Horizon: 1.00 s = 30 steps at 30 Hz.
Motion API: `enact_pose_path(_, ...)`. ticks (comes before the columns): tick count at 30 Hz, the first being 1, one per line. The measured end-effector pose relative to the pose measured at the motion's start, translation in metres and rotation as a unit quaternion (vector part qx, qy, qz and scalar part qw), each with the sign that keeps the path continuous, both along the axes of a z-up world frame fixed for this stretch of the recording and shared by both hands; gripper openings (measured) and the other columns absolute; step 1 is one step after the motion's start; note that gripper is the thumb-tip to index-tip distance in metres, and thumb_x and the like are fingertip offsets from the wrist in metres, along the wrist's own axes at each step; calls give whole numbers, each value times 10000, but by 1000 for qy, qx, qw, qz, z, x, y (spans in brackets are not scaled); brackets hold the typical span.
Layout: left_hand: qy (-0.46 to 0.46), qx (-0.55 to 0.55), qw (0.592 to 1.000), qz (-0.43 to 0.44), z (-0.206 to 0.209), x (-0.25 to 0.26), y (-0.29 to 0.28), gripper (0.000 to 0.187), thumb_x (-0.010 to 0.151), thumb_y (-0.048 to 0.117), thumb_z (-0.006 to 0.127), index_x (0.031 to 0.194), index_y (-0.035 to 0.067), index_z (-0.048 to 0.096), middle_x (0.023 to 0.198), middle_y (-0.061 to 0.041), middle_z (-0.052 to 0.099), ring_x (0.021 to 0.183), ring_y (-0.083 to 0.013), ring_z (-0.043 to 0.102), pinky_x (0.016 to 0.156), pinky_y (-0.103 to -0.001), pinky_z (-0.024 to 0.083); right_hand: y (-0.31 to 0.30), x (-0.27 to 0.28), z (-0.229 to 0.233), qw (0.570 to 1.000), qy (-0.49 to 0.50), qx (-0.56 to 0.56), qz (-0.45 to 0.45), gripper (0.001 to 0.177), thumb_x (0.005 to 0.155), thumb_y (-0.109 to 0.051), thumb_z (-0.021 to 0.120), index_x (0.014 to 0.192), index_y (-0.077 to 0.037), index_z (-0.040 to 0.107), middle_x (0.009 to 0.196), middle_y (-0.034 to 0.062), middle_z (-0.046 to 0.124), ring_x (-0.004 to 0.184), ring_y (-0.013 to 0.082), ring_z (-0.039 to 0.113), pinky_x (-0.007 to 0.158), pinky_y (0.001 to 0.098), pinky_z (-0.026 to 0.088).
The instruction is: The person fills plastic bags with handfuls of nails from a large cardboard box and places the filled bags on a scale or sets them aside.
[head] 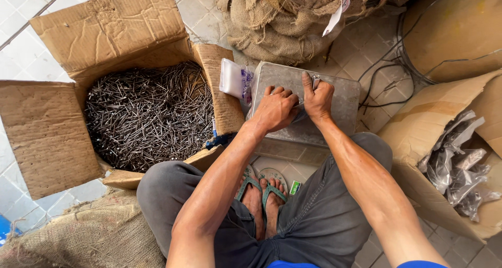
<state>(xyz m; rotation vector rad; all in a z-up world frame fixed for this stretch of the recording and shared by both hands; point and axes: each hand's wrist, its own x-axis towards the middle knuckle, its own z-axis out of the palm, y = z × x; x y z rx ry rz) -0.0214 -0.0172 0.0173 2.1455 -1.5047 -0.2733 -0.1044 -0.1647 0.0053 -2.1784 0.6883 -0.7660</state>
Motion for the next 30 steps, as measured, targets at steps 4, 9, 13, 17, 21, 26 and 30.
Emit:
enact_pose_path(4, 45, 34, 998, -11, 7, 15, 25, 285, 886, 378, 764, 1067, 160, 731, 1020, -100, 724, 1063, -339, 708, 1027, -548, 502, 0, 4, -1, 1000, 7, 15, -11, 739, 1131, -397, 728, 564, 25, 511, 539, 276, 498, 490, 309, 486, 538, 452, 413)
enact_pose_path(9, 113, 111, 986, 46, 8, 24, 33, 342, 879, 400, 799, 1117, 167, 724, 1031, -120, 712, 998, -397, 749, 874, -551, 611, 3, 10, 3, 999, -11, 33, -21, 715, 1146, -389, 711, 563, -16, 529, 493, 195, 495, 536, 170, 494, 555, 388, 428)
enact_pose_path(13, 152, 124, 978, 68, 5, 20, 33, 360, 874, 368, 793, 1152, 154, 716, 1037, -148, 726, 957, -436, 771, 835, -583, 629, 8, 9, 11, 1000, -7, 10, -14, 707, 1141, -364, 723, 559, -14, 525, 513, 230, 487, 504, 229, 520, 539, 393, 414)
enact_pose_path(17, 92, 103, 989, 55, 5, 14, 30, 201, 923, 242, 617, 953, 133, 783, 942, -152, 745, 869, -455, 774, 771, -564, 637, 11, 5, 18, 995, -25, -93, 22, 605, 1141, -379, 681, 614, -127, 525, 533, 87, 568, 634, 364, 667, 684, 361, 515)
enact_pose_path(21, 45, 83, 995, 44, 6, 16, 32, 267, 942, 214, 537, 891, 189, 798, 932, -117, 754, 905, -401, 775, 789, -514, 635, 22, 4, 14, 990, -38, -112, 70, 524, 1133, -409, 662, 671, -189, 551, 567, 60, 598, 694, 347, 662, 783, 377, 550)
enact_pose_path(26, 98, 70, 987, 106, 7, 8, 32, 237, 961, 190, 551, 1015, 83, 756, 991, -189, 693, 933, -484, 747, 802, -577, 629, 35, 12, 7, 994, -36, -74, 74, 515, 1140, -386, 643, 683, -160, 570, 594, 87, 637, 730, 395, 678, 754, 438, 558)
enact_pose_path(30, 173, 58, 971, 152, 15, 3, 37, 225, 985, 259, 644, 1048, 71, 751, 1009, -214, 682, 914, -535, 741, 823, -631, 624, 36, 15, 8, 995, -33, -67, 64, 531, 1155, -375, 629, 680, -140, 586, 607, 116, 666, 742, 428, 697, 725, 476, 561)
